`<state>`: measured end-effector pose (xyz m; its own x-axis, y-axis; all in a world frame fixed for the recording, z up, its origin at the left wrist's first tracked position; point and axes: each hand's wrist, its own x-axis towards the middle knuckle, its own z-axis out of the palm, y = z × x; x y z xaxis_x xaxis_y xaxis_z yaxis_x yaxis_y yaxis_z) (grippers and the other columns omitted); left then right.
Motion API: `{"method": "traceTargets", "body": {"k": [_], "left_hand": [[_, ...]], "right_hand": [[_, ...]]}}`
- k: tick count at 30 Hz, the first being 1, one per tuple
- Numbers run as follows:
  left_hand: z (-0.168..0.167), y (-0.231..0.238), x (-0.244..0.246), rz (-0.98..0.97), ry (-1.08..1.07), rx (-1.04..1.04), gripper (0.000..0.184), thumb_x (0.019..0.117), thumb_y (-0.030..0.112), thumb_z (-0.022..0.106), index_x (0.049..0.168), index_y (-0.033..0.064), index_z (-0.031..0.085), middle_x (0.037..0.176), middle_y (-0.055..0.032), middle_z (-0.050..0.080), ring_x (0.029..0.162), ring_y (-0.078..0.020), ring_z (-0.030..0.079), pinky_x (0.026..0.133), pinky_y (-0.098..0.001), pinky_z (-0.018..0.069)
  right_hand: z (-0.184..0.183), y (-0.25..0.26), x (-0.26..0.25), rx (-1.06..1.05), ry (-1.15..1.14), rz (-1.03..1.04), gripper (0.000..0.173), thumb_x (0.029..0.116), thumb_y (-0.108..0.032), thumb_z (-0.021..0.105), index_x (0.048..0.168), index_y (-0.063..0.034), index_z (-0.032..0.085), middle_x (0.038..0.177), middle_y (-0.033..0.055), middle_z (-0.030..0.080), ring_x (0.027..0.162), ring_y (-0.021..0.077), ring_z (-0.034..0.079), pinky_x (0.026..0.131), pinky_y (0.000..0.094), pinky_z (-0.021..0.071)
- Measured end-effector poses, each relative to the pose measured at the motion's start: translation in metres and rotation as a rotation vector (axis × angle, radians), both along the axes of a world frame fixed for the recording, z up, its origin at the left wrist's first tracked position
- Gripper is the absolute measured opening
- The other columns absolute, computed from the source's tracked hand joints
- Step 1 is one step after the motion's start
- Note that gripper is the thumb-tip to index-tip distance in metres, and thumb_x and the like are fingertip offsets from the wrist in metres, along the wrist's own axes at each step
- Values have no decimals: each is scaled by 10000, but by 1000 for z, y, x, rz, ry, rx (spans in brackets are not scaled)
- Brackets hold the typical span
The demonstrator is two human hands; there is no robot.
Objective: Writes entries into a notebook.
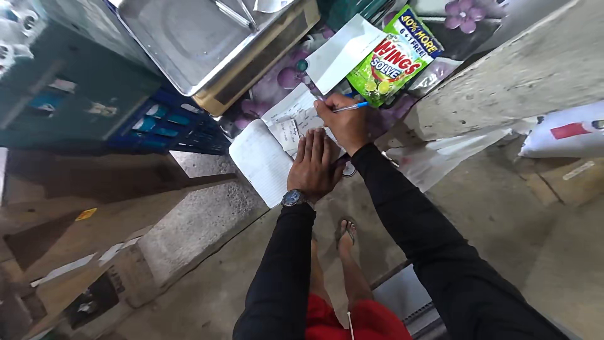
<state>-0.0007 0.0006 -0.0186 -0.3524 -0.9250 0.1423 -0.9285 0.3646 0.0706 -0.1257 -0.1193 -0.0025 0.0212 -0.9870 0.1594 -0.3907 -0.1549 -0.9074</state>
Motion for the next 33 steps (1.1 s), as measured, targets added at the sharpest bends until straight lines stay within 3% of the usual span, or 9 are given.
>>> {"method": "traceTargets", "body": {"k": [33], "left_hand": [[-3, -1, 0, 0, -20, -23, 857, 982, 673, 406, 1519, 6, 452, 1633, -209, 340, 1531, -354, 295, 1266, -514, 210]], "right_hand": [[1, -1, 1, -24, -11, -41, 296, 998, -317, 661, 809, -89, 658, 688, -3, 633, 596, 84, 620, 580, 286, 554]]}}
